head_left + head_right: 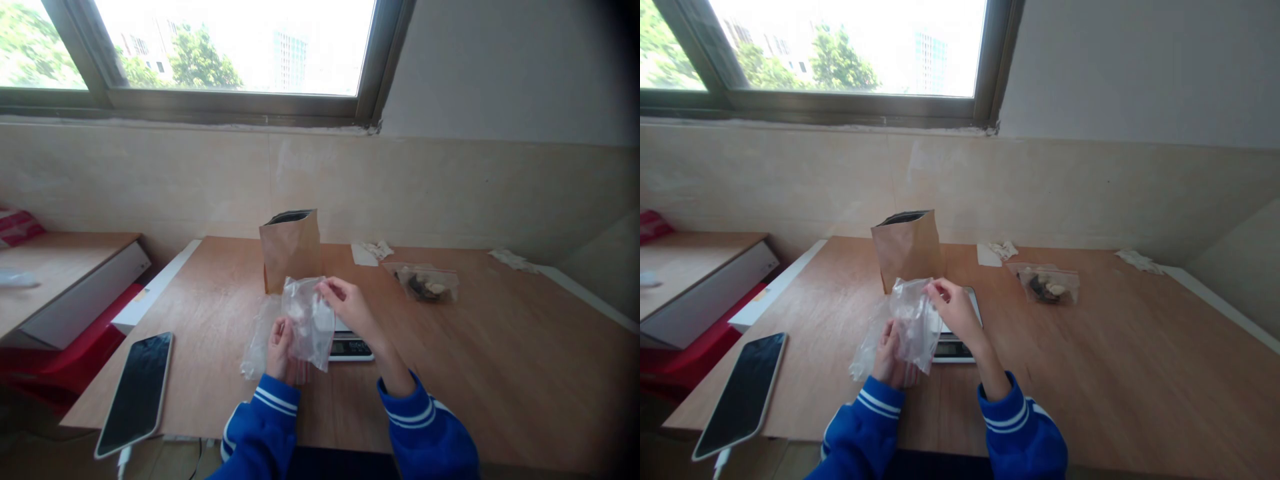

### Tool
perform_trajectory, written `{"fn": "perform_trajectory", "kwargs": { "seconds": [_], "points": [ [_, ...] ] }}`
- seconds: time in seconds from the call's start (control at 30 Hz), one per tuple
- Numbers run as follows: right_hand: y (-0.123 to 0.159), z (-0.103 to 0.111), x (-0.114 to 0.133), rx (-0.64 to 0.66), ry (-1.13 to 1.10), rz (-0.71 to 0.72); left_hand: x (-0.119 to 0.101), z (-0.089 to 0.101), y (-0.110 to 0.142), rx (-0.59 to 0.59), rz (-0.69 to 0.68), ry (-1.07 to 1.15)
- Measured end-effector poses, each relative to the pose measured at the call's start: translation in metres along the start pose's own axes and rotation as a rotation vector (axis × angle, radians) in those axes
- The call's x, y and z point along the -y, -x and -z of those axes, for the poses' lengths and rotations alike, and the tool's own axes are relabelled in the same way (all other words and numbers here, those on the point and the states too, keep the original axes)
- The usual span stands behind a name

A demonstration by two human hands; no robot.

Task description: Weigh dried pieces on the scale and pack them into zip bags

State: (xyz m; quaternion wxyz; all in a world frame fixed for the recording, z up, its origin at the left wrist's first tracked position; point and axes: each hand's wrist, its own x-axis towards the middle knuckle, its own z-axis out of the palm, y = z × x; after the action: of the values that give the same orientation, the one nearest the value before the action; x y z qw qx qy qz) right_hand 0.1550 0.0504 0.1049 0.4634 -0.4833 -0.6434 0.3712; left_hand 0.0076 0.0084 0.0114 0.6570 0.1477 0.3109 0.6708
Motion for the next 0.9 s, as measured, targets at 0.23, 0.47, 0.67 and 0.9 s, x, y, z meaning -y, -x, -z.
{"fn": "perform_trajectory", "kwargs": {
  "seconds": [0.23,0.47,0.67,0.9],
  "points": [
    [0.023,-0.002,-0.016,-0.268,-0.278,-0.157,-0.013,-0.013,0.015,-0.038,-0.189,-0.198],
    [0.069,-0.034,-0.026,0.18,-0.536,-0.346,-0.025,0.004,0.02,-0.105,-0.34,-0.421],
    [0.067,-0.017,-0.037,0.327,-0.465,-0.253,-0.041,-0.001,0.025,-0.136,-0.481,-0.564],
    [0.027,0.093,-0.135,-0.431,0.355,-0.017,-0.072,0.026,0.01,-0.163,-0.599,-0.963]
  ]
}}
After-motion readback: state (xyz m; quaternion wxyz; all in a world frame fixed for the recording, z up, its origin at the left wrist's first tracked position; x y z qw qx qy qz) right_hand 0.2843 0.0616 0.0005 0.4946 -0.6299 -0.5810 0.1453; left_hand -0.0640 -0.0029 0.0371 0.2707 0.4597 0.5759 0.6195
